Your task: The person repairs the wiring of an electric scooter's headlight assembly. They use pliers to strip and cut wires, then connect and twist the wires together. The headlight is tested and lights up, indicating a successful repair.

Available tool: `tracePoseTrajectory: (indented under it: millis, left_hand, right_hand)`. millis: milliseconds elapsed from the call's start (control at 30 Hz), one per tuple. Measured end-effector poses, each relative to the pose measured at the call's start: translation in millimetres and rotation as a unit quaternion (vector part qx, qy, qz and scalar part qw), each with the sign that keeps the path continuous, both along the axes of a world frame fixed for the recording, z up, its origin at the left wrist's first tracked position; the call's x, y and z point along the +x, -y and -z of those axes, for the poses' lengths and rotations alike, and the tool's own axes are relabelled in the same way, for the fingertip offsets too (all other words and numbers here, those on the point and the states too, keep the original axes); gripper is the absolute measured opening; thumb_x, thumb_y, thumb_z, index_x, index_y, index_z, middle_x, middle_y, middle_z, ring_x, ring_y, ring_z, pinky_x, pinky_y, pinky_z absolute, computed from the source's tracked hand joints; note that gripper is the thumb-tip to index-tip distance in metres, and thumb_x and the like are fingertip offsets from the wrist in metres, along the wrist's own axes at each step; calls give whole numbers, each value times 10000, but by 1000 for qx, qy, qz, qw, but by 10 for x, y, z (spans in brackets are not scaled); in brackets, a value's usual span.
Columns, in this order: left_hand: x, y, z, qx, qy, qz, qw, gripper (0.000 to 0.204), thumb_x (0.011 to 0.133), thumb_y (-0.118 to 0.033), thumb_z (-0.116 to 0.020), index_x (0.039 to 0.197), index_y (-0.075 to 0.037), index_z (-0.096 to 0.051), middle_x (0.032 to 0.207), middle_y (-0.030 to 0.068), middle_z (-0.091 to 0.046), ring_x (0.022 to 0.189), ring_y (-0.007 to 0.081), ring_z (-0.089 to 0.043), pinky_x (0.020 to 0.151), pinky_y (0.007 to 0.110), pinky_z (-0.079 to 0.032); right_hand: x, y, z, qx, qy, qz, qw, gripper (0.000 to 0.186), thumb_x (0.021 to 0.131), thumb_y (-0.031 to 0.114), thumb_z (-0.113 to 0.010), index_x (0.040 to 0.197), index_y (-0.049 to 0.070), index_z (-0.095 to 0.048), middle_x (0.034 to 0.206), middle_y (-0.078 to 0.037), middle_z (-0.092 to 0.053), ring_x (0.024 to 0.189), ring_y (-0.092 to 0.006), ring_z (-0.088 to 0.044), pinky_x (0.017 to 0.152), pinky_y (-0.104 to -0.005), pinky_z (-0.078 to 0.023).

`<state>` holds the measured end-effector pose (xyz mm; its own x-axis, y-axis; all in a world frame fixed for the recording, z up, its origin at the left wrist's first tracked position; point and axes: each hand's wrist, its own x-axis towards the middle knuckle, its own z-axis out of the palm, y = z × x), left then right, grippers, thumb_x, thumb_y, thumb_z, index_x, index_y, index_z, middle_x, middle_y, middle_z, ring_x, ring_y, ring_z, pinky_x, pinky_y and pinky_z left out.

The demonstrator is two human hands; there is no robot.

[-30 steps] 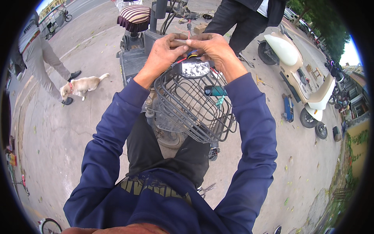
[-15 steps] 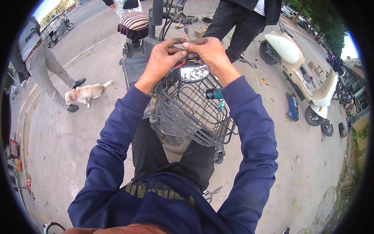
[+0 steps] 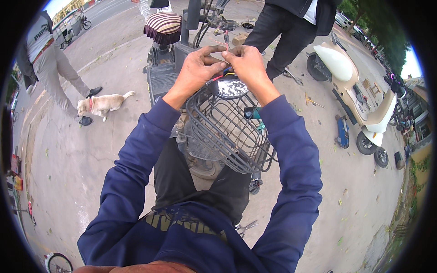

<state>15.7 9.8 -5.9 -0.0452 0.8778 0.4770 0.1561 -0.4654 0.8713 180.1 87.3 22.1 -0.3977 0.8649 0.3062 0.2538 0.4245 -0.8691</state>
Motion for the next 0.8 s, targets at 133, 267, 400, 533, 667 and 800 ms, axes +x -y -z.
tracePoseTrajectory:
  millis: [133,267,400,533,667,800]
  left_hand:
    - [56,-15,34,7,-1,-18,1000,450,932,-78,-772,1351,1,-628,967,149,-801,914,87,-701,812,249,-548]
    - [74,56,-19,3,-25,-47,999,450,931,-86,-762,1343,21,-617,967,169,-803,911,106,-728,825,266,-557]
    - [90,44,-22,5,-36,-51,998,454,926,-111,-760,1327,44,-613,953,159,-805,893,128,-745,825,281,-561]
    - [92,53,-14,19,-29,-54,998,483,907,-129,-769,1322,59,-609,947,174,-799,885,177,-765,826,313,-567]
    - [81,52,29,33,-20,-59,998,443,906,-113,-743,1298,54,-620,957,196,-792,880,224,-775,823,331,-570]
    - [80,82,71,52,-3,-57,997,392,915,-110,-706,1270,38,-630,959,202,-787,887,270,-777,818,349,-571]
  right_hand:
    - [87,-20,9,35,47,17,998,347,948,265,-736,911,-79,-757,735,-105,-721,684,-147,-681,654,-331,-532]
    - [93,232,-195,-67,11,-14,998,279,1016,176,-659,1004,-95,-725,813,-92,-731,711,-138,-666,673,-293,-529]
    - [169,97,-111,-88,16,-24,996,295,1030,223,-647,992,-59,-725,816,-67,-725,666,-89,-616,529,-251,-396]
    - [222,53,-54,-109,-38,-11,993,280,958,244,-770,968,-32,-725,790,-40,-714,642,-71,-598,511,-225,-370]
    - [215,59,-32,-137,-87,30,986,296,869,239,-876,936,-4,-721,781,-30,-709,617,-65,-590,501,-215,-361]
    - [231,50,-34,-149,-88,28,985,299,861,238,-884,924,1,-714,778,-35,-703,601,-66,-600,486,-200,-343]
